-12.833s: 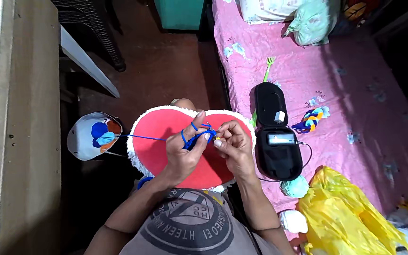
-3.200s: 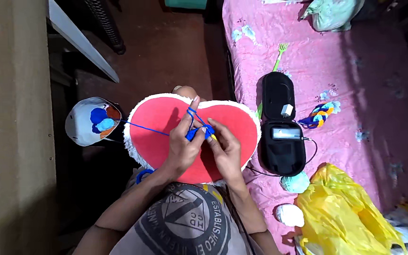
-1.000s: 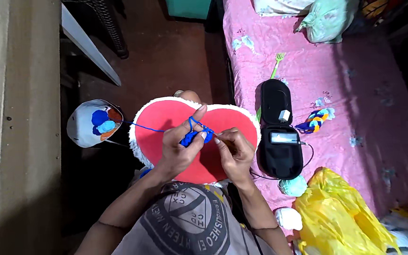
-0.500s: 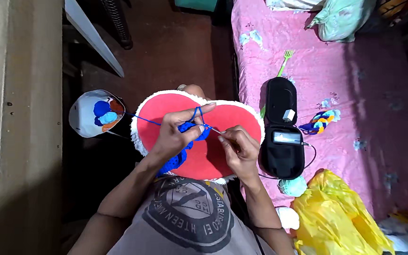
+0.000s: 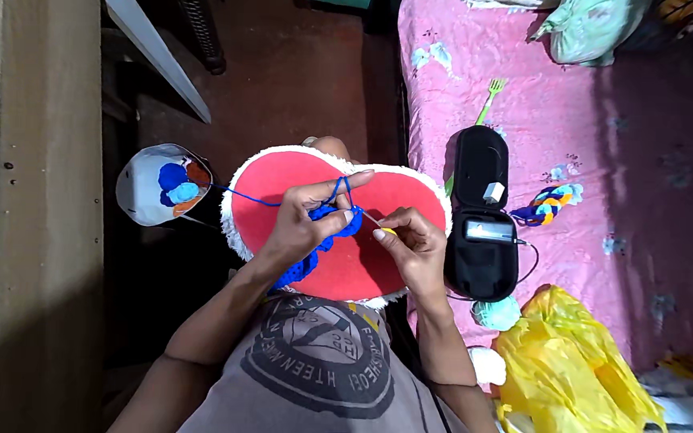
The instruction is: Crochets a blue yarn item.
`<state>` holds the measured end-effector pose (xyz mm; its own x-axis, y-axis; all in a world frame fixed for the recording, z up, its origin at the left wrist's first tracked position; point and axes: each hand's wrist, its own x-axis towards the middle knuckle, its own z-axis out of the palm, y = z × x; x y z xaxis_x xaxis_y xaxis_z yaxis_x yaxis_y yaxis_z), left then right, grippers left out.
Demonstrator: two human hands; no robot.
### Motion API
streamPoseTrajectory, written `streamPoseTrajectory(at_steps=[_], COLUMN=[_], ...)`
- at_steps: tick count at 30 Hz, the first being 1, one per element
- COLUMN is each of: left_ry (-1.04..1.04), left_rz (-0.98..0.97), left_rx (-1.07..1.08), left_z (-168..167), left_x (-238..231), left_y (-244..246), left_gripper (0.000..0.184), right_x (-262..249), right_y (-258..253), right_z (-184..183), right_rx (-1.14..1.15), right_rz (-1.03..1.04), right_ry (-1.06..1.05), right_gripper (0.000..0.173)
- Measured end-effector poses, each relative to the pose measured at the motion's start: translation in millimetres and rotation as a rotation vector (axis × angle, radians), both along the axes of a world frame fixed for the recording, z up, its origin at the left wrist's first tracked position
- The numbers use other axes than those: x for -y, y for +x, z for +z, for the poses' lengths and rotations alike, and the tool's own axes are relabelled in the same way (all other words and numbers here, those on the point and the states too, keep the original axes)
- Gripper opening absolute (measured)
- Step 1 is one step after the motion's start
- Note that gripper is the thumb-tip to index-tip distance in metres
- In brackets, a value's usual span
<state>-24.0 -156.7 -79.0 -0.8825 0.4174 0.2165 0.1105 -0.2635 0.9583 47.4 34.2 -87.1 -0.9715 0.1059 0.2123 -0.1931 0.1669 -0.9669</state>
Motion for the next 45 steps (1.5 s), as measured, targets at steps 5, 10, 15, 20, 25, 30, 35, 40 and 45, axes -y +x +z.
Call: streamPoseTrajectory(at_steps=[5,10,15,20,25,30,35,40,45], left_ry=[0.039,0.146,-0.019,-0.311,-0.132,0.084,0.233,0.243,-0.057], left_rz=[-0.023,-0.07,0.025,0.328,0.208,-0.005,-0.109,-0.199,0.053], left_rx=[0.075,0.187,0.043,-0.557,-0.295,0.178,0.361,0.333,-0.042], left_z=[-1,-2,-3,-23,-16,-1,2,-2,-7], left_x=[4,4,-8,-29,-24,-13,-4,-5,-24], left_y=[-2,-2,5,15,20,13,-1,-4,12], left_gripper=[0.046,0.047,0.048,0.036,0.034,0.037,0.032,0.025,0.036], right_x=[-2,-8,-11,3,5,6,-7,-18,-8], right_y=[0,2,-5,-5,-7,1,-3,-2,-11], right_z=[-5,-3,-10,6,-1,-16,-19,-13,-9], right_rx=[-0.126,-0.006,0.344,0.318,0.219,-0.229,-0.389,-0.018,0.226], right_rz=[-0.019,0.068,0.31,0.138,0.14,-0.145,-0.129,0.1,0.206], right_ry=[0.181,-0.051,-0.781,-0.53,-0.674,0.041,0.308,-0.246,-0.726], right_gripper=[0.001,0.009,0.01,0.012,0.01,0.004,0.007,0.012,0.011])
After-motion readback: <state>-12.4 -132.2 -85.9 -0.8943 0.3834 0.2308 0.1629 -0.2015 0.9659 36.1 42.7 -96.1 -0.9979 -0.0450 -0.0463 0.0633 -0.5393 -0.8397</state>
